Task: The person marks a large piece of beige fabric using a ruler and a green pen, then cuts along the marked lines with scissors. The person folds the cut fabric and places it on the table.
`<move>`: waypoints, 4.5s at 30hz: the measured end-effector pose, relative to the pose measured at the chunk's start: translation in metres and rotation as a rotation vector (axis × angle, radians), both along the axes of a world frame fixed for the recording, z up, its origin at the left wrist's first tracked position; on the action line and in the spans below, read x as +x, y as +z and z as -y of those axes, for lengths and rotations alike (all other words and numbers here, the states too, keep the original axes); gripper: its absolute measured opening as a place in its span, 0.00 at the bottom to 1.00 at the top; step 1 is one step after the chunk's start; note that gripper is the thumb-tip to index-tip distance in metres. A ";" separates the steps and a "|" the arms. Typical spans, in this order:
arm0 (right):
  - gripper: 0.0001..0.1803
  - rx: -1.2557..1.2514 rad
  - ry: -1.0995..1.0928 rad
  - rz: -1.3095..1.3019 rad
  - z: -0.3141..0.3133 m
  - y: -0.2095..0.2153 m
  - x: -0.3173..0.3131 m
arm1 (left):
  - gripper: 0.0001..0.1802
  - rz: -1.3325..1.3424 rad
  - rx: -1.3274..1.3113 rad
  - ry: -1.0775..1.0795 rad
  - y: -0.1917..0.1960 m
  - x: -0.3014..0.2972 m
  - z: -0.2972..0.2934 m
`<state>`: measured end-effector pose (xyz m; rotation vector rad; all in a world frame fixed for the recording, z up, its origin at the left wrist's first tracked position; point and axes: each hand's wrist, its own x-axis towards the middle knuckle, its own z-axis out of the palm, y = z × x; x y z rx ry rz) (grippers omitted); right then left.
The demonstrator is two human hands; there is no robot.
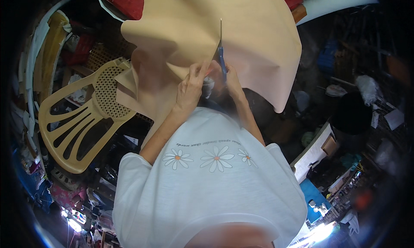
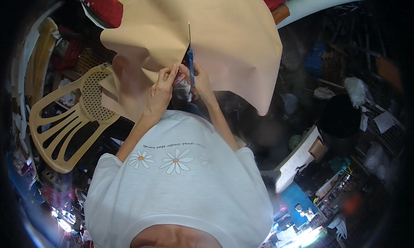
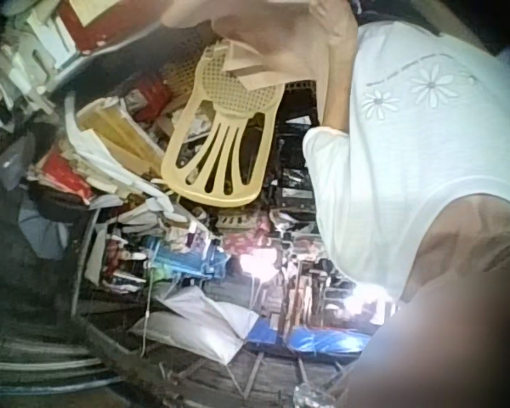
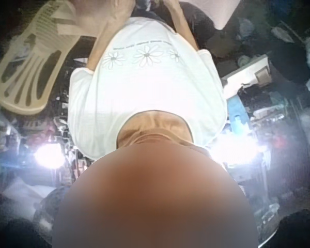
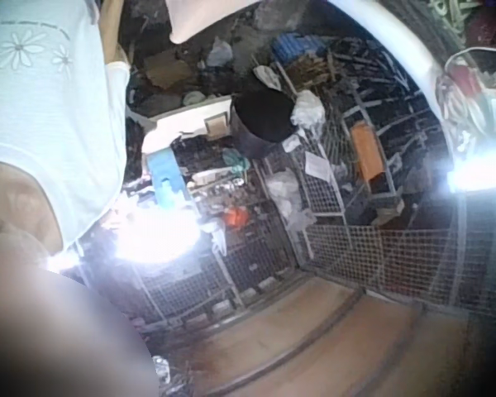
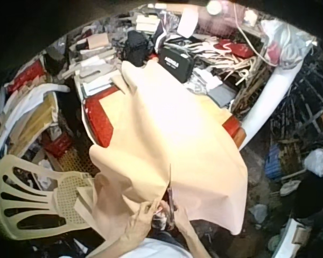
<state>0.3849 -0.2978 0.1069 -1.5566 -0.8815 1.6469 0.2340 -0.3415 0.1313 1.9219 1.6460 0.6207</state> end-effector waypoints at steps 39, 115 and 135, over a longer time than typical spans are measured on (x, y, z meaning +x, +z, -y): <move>0.27 0.021 0.215 0.027 -0.120 0.017 -0.009 | 0.36 0.036 -0.077 0.025 0.016 -0.035 0.007; 0.25 -0.033 0.238 -0.043 -0.183 -0.006 -0.096 | 0.20 0.360 -0.595 0.083 0.095 -0.265 0.055; 0.25 -0.409 -0.389 0.252 -0.022 0.044 -0.176 | 0.21 -0.210 0.301 -0.079 0.018 -0.374 -0.418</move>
